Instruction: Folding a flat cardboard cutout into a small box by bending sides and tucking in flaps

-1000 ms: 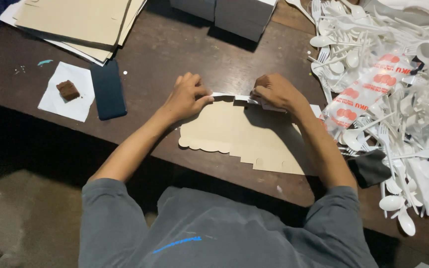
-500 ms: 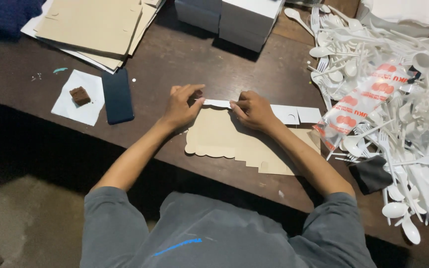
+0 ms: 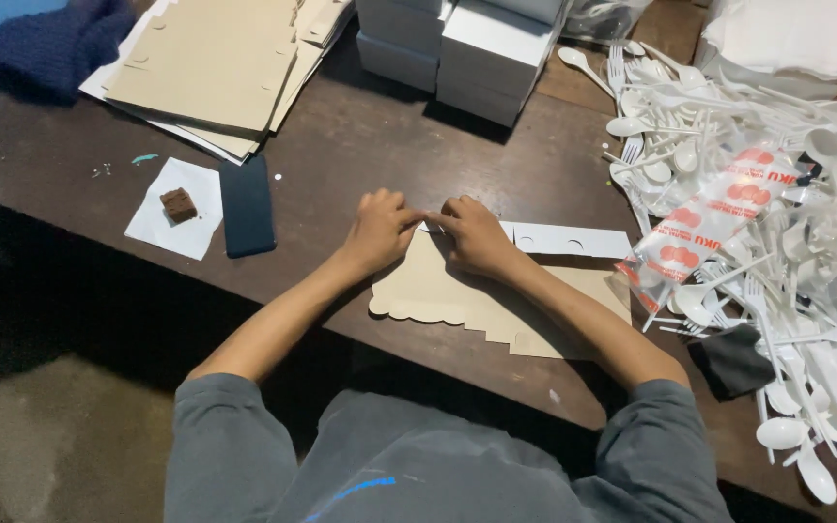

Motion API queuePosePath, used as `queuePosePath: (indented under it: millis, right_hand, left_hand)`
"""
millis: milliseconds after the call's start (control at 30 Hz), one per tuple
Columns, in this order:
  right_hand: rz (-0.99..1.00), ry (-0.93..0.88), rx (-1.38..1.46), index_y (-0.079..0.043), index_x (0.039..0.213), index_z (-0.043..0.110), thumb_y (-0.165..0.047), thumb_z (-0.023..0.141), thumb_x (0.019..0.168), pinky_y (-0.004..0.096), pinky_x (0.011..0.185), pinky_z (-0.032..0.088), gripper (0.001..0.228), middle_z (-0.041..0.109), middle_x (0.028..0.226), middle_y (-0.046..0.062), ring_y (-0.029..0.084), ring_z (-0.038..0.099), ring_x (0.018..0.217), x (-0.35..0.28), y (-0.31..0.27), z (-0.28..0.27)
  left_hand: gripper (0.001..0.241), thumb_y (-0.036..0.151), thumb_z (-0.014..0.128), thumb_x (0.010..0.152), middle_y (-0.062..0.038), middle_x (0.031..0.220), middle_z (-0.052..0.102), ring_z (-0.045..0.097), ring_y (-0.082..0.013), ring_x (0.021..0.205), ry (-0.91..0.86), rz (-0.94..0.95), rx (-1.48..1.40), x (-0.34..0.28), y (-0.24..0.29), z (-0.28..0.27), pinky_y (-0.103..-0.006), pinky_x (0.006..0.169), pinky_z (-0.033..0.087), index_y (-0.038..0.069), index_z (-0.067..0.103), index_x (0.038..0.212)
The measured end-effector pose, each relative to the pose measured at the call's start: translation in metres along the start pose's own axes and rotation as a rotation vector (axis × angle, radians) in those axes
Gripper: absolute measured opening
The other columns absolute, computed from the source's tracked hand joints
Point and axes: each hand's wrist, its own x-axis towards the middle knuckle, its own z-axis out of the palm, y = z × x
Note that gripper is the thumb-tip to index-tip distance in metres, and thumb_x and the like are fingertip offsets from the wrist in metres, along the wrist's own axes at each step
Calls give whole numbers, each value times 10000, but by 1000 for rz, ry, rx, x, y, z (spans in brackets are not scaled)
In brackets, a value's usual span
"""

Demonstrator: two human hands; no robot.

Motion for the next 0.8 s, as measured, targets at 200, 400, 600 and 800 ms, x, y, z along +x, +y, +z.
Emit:
queuePosePath:
  millis: [200, 400, 600, 800]
  right_hand:
    - [75, 6, -89, -118, 1078, 763, -101, 678, 773, 377, 798, 479, 316, 627, 1010, 84, 263, 587, 913, 3, 0, 13]
    - [101, 73, -235, -248, 913, 784, -334, 624, 821, 399, 872, 365, 204, 642, 943, 22, 225, 547, 924, -5, -1, -8]
    - [209, -11, -282, -265, 895, 806, -292, 615, 830, 410, 904, 365, 203, 714, 940, 16, 226, 584, 937, -13, 9, -20]
    - [177, 103, -204, -212, 809, 767, -236, 650, 779, 396, 848, 395, 123, 626, 897, 4, 230, 539, 925, -21, 5, -9]
  left_hand:
    - [179, 235, 615, 960, -35, 864, 503, 508, -241, 838, -42, -30, -4, -6, 4, 2, -368, 776, 399, 171, 771, 1019]
    - [227, 253, 579, 896, -63, 901, 535, 530, -267, 879, -25, -12, -22, -14, 3, 1, -399, 805, 400, 162, 753, 1009]
    - [321, 382, 506, 1002, -61, 926, 580, 549, -241, 921, -34, -39, 56, -11, 15, -8, -418, 871, 374, 162, 736, 1046]
    - [336, 427, 469, 1017, -57, 969, 568, 530, -281, 957, -94, 44, 32, 6, 53, -12, -493, 900, 339, 236, 711, 1150]
